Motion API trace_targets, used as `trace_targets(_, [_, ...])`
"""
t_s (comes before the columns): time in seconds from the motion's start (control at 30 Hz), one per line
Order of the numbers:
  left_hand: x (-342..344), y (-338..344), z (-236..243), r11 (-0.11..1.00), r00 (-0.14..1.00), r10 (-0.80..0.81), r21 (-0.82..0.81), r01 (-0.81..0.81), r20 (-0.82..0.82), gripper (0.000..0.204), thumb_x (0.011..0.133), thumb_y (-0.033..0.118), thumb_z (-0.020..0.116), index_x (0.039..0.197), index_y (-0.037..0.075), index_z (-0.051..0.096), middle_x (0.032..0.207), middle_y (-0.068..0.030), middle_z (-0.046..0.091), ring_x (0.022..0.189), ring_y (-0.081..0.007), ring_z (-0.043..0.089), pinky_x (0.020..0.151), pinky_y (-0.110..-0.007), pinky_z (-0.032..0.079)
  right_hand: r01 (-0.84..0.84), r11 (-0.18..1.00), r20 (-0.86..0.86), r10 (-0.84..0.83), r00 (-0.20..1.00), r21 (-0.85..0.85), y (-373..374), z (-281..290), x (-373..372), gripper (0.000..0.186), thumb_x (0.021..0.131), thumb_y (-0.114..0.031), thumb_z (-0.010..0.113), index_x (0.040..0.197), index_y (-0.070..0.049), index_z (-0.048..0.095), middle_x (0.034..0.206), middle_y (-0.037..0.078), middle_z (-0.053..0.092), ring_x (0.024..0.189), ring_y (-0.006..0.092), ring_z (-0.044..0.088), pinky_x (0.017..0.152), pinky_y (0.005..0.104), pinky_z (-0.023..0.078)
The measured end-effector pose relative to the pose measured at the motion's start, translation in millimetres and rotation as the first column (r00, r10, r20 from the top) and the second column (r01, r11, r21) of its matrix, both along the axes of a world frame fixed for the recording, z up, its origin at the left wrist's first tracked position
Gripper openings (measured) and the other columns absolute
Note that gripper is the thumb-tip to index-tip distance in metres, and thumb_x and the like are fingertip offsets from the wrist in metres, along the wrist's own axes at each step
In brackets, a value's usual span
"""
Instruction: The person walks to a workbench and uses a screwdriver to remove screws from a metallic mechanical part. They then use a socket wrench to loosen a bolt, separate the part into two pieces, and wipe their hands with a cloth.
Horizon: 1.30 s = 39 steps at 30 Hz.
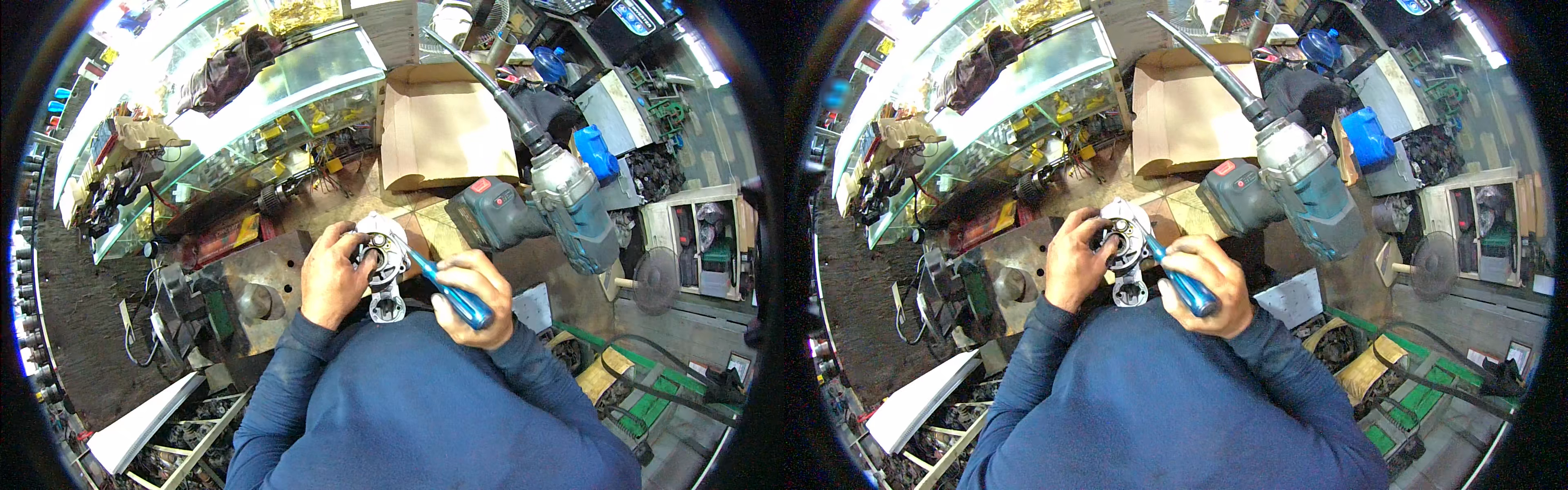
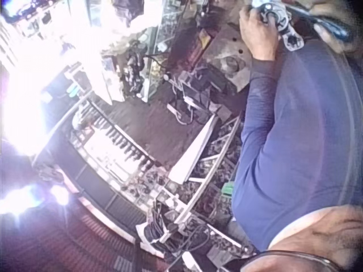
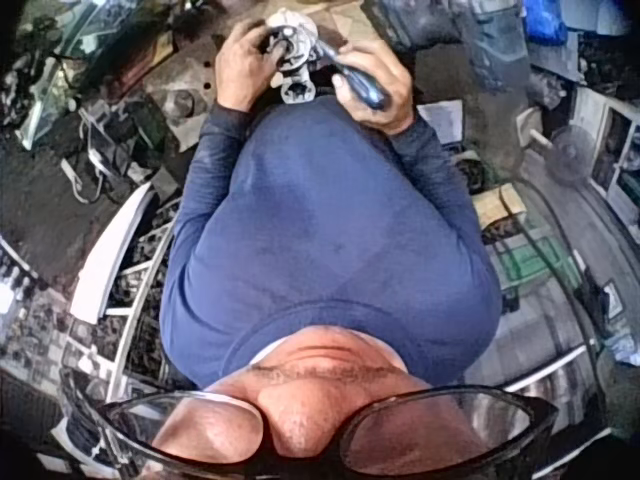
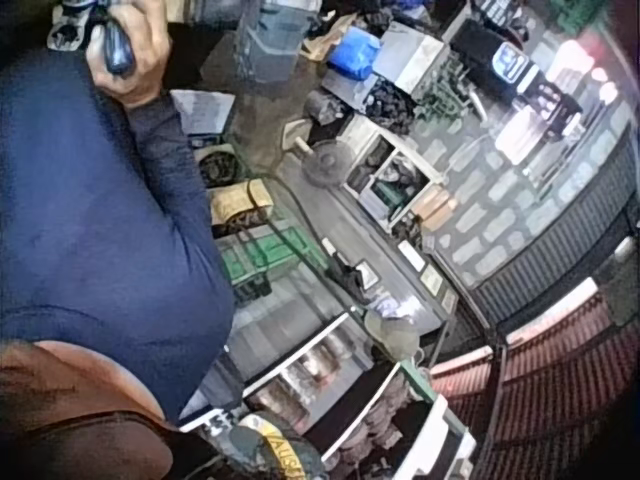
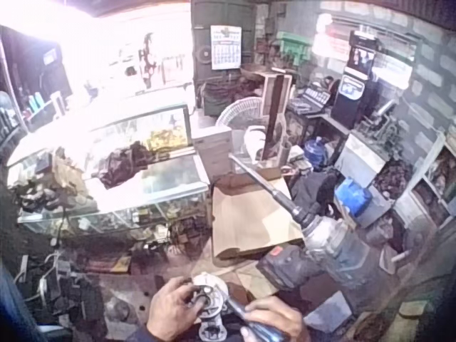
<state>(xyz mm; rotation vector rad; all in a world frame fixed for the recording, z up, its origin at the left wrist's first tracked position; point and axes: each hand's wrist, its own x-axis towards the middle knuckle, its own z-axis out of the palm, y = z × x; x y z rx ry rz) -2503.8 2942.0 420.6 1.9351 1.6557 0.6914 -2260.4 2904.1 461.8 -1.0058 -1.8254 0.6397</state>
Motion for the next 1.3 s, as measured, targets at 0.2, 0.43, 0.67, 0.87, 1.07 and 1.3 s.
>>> trace_targets(0.2, [2.6, -0.7, -3.4, 1.0, 1.0, 0.008, 0.01, -0.008, 0.016, 0.03, 0.083, 0.013, 0.083, 0.113, 0.007, 0.079, 0.128, -0.0155, 0.072, 0.114, -0.0356, 0.072, 0.098, -0.041, 0.058, -0.024, 0.995, -0.011, 0.023, 1.0, -0.093, -4.7, -3.3, -0.3, 0.033, 0.08, -0.007, 0.081, 0.111, -0.004, 0.069, 0.108, 0.019, 0.068, 0.093, 0.0341, 0.072, 0.081, 0.0395, 0.06])
trace_targets(0.43, [1.7, -3.5, -3.9, 0.999, 1.0, 0.008, 0.032, -0.008, 0.008, 0.031, 0.083, 0.014, 0.083, 0.113, 0.007, 0.08, 0.134, -0.0174, 0.071, 0.119, -0.0374, 0.07, 0.102, -0.042, 0.056, 0.053, 0.972, -0.203, -0.101, 0.974, -0.229, -3.0, -23.8, 5.2, 0.022, 0.085, -0.007, 0.076, 0.105, -0.002, 0.069, 0.106, 0.018, 0.07, 0.097, 0.0322, 0.071, 0.09, 0.0414, 0.057])
trace_targets(0.67, [2.3, 0.9, -15.1, 1.0, 0.995, 0.023, 0.001, -0.023, 0.094, 0.03, 0.081, 0.012, 0.082, 0.11, 0.004, 0.079, 0.135, -0.0178, 0.07, 0.121, -0.0373, 0.068, 0.104, -0.043, 0.054, -0.06, 0.946, -0.424, -0.085, 0.902, -0.318, -10.6, -47.1, 13.7, 0.021, 0.097, -0.009, 0.067, 0.115, 0.002, 0.064, 0.118, 0.019, 0.063, 0.096, 0.0265, 0.073, 0.088, 0.0398, 0.062])
trace_targets(0.87, [2.7, 4.3, -20.5, 0.997, 0.983, 0.069, -0.033, -0.064, 0.168, 0.026, 0.08, 0.014, 0.084, 0.102, 0.002, 0.079, 0.134, -0.0166, 0.072, 0.119, -0.0353, 0.068, 0.103, -0.043, 0.054, -0.168, 0.895, -0.646, -0.158, 0.747, -0.414, -14.2, -65.3, 14.9, 0.023, 0.101, -0.006, 0.062, 0.123, 0.001, 0.061, 0.122, 0.019, 0.064, 0.101, 0.0284, 0.072, 0.091, 0.0431, 0.063])
trace_targets(1.07, [2.3, 9.5, -19.4, 0.993, 0.971, 0.109, -0.057, -0.099, 0.214, 0.026, 0.078, 0.015, 0.088, 0.096, 0.001, 0.076, 0.131, -0.0192, 0.073, 0.115, -0.0343, 0.072, 0.1, -0.042, 0.056, -0.344, 0.79, -0.827, -0.333, 0.454, -0.507, -5.2, -79.9, 17.7, 0.025, 0.1, -0.008, 0.06, 0.124, 0.0, 0.061, 0.116, 0.019, 0.068, 0.101, 0.0299, 0.072, 0.093, 0.0451, 0.062])
trace_targets(1.3, [-1.8, 15.6, -20.4, 0.995, 0.975, 0.083, -0.07, -0.07, 0.208, 0.026, 0.078, 0.015, 0.089, 0.096, 0.003, 0.075, 0.128, -0.0166, 0.074, 0.114, -0.0351, 0.072, 0.099, -0.042, 0.057, -0.401, 0.753, -0.837, -0.362, 0.41, -0.522, 0.9, -87.6, 19.5, 0.025, 0.099, -0.008, 0.06, 0.124, -0.001, 0.061, 0.114, 0.019, 0.069, 0.101, 0.032, 0.072, 0.091, 0.046, 0.062])
